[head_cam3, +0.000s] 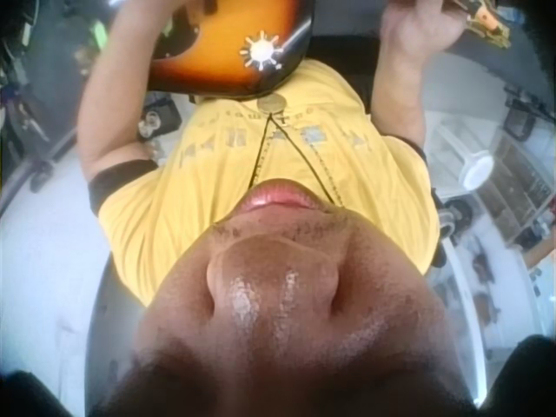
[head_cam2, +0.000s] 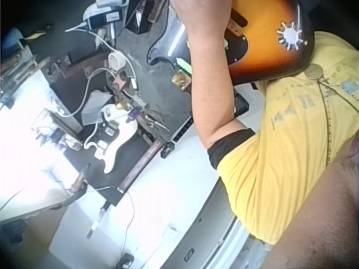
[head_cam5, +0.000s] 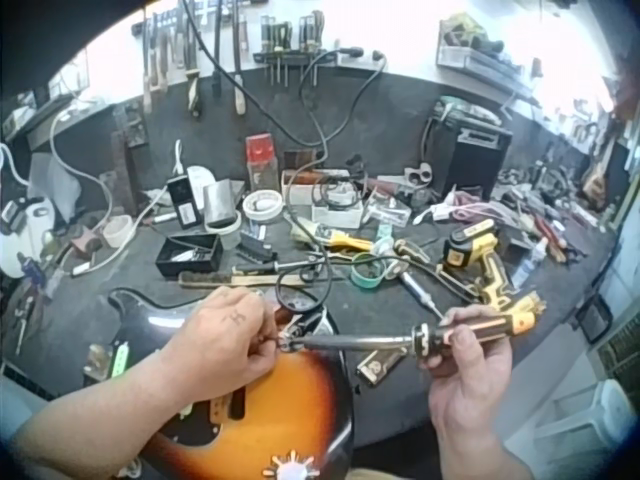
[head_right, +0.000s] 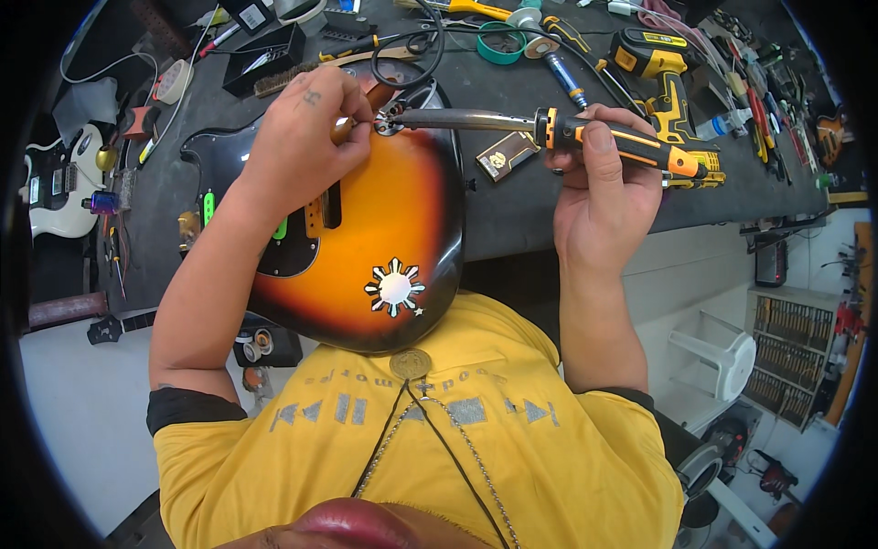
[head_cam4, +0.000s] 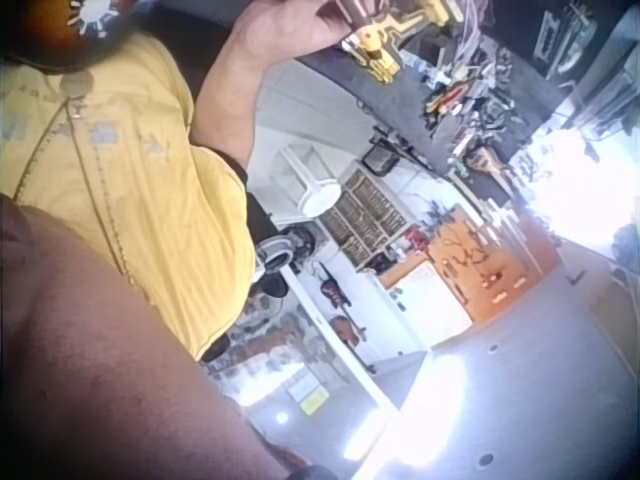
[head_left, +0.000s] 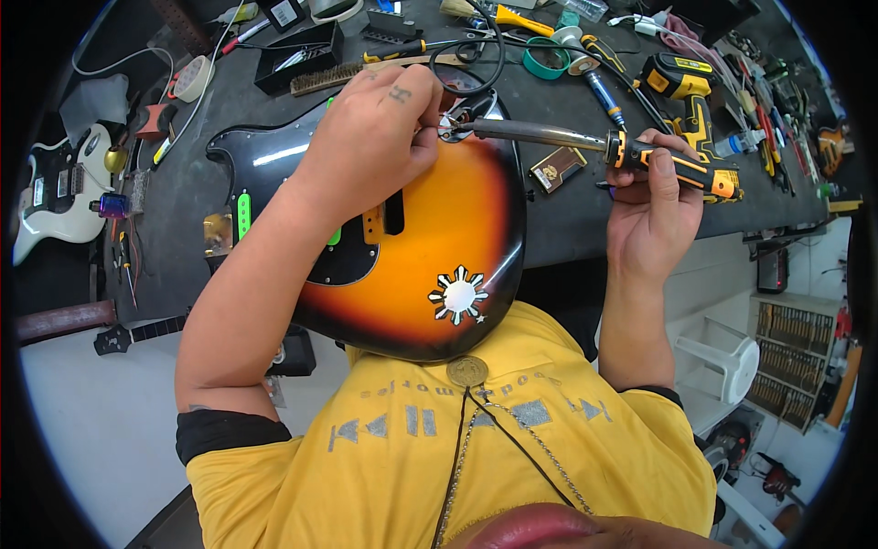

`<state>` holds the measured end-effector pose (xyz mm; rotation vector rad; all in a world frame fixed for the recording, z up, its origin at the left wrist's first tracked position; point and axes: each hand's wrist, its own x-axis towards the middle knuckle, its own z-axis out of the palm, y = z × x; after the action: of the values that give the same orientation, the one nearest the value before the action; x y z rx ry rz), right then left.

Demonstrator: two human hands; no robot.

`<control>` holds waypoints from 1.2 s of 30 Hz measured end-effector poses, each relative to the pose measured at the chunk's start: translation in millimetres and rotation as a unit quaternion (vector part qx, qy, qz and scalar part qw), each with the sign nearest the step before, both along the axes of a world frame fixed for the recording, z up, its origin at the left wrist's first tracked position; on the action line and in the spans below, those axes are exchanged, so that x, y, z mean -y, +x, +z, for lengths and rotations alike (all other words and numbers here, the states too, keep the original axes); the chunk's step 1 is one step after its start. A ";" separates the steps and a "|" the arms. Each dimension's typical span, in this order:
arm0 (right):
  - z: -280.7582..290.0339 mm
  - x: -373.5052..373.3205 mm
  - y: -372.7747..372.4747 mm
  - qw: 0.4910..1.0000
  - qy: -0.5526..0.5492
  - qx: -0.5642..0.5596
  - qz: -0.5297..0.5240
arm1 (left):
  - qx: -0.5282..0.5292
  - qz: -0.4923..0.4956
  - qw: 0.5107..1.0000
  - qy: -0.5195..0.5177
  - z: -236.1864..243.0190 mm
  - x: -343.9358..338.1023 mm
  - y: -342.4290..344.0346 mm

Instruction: The person uses a soldering iron to connect wires to a component on the body of an electric guitar and then secures the component into the body using a screwdriver.

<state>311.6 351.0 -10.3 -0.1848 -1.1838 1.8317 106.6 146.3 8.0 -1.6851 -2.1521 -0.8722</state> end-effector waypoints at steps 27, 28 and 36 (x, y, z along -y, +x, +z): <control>-1.6 2.1 2.2 1.000 0.005 0.004 0.000 | 0.001 -0.005 1.000 -0.003 -0.9 0.8 0.0; -1.0 2.3 2.3 1.000 0.007 0.002 0.001 | 0.000 -0.004 1.000 -0.003 -0.8 0.7 0.2; -0.6 2.5 3.1 1.000 0.022 -0.004 0.002 | -0.001 -0.002 1.000 -0.005 -1.3 0.6 -0.4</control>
<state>314.7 348.4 -10.9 -0.1484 -1.2190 1.8066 106.2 145.7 6.6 -1.6945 -2.1568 -0.8608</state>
